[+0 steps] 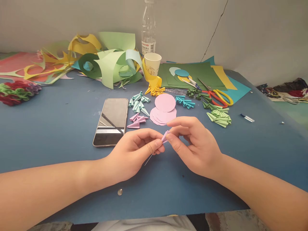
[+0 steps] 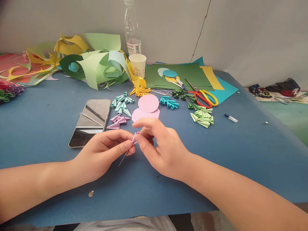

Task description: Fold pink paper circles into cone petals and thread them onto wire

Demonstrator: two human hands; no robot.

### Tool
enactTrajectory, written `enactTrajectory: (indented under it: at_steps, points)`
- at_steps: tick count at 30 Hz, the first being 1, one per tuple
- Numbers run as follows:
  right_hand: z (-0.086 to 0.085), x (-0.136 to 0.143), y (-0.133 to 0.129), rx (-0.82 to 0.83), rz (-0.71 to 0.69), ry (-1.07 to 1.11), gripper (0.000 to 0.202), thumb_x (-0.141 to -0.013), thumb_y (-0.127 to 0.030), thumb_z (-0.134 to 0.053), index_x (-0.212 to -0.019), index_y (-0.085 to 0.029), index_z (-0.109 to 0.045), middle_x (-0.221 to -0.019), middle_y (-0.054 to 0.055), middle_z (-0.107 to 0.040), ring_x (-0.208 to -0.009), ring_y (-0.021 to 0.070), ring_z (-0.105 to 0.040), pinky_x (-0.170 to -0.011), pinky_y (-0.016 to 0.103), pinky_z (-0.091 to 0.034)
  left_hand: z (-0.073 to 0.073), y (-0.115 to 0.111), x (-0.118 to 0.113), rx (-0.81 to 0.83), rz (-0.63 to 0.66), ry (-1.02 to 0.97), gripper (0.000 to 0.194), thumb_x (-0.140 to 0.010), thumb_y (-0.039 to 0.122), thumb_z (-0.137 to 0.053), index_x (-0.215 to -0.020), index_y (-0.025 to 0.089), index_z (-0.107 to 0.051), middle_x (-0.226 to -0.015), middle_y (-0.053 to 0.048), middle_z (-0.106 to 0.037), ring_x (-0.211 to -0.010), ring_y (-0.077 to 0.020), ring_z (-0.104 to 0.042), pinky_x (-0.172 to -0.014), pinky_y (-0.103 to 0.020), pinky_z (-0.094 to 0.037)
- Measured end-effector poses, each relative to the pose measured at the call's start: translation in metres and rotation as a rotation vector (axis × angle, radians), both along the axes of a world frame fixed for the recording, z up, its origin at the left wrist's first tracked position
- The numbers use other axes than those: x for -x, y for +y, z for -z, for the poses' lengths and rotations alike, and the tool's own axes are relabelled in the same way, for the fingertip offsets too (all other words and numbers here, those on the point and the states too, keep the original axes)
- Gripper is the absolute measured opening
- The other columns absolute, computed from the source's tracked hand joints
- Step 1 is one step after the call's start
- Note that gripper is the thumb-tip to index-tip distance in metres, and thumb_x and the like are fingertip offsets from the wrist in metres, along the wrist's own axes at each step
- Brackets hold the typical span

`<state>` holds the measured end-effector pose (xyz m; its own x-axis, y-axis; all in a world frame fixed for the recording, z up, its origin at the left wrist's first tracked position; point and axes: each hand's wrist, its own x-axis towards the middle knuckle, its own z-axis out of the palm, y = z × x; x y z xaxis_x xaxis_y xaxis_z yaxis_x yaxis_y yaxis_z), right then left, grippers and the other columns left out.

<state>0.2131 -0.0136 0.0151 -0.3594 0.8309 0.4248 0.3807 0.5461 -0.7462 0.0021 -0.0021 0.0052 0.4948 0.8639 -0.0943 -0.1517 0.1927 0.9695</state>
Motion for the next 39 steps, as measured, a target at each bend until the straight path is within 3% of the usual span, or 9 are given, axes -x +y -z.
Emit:
enactTrajectory:
  at_steps: [5, 12, 19, 28, 39]
  points:
    - [-0.001, 0.003, -0.001, -0.119, 0.081, -0.094, 0.025, -0.102, -0.020, -0.060, -0.121, -0.032, -0.050, -0.081, -0.003, -0.075, -0.073, 0.0191, -0.078, -0.062, 0.030, -0.056, 0.001, -0.002, 0.001, -0.023, 0.030, 0.012, 0.010, -0.095, 0.031, -0.075, -0.097, 0.022, -0.079, -0.083, 0.000, -0.074, -0.080, -0.0113, -0.068, -0.076, -0.022, -0.056]
    - [-0.001, 0.008, -0.006, -0.110, 0.106, -0.076, 0.031, -0.100, -0.017, -0.060, -0.123, -0.033, -0.047, -0.071, -0.006, -0.072, -0.063, 0.0172, -0.074, -0.058, 0.029, -0.055, 0.003, -0.006, -0.001, 0.007, 0.004, 0.075, 0.012, -0.092, 0.034, -0.078, -0.094, 0.021, -0.078, -0.084, -0.001, -0.075, -0.085, -0.0159, -0.070, -0.080, -0.028, -0.058]
    - [0.005, 0.003, 0.000, -0.220, 0.060, -0.101, 0.015, -0.101, -0.018, -0.063, -0.100, -0.030, -0.053, -0.082, -0.003, -0.076, -0.072, 0.0156, -0.074, -0.065, 0.027, -0.056, 0.000, -0.003, 0.002, 0.022, 0.001, 0.027, 0.010, -0.090, 0.030, -0.080, -0.087, 0.020, -0.081, -0.078, 0.000, -0.076, -0.077, -0.0113, -0.069, -0.074, -0.021, -0.057]
    - [-0.001, 0.002, 0.010, -0.254, -0.154, 0.028, 0.011, -0.097, -0.010, -0.065, -0.099, -0.020, -0.064, -0.084, 0.001, -0.078, -0.074, 0.0124, -0.071, -0.069, 0.023, -0.058, -0.004, -0.001, 0.000, 0.091, 0.013, -0.046, 0.010, -0.091, 0.024, -0.080, -0.084, 0.018, -0.081, -0.074, 0.001, -0.075, -0.073, -0.0070, -0.067, -0.069, -0.014, -0.053]
    - [-0.001, -0.008, 0.017, -0.291, -0.192, -0.087, 0.015, -0.098, -0.004, -0.063, -0.103, -0.017, -0.068, -0.093, 0.003, -0.079, -0.086, 0.0114, -0.074, -0.083, 0.018, -0.057, -0.002, 0.001, 0.002, 0.070, 0.015, -0.048, 0.010, -0.093, 0.024, -0.077, -0.086, 0.018, -0.080, -0.074, 0.001, -0.074, -0.074, -0.0064, -0.067, -0.071, -0.014, -0.053]
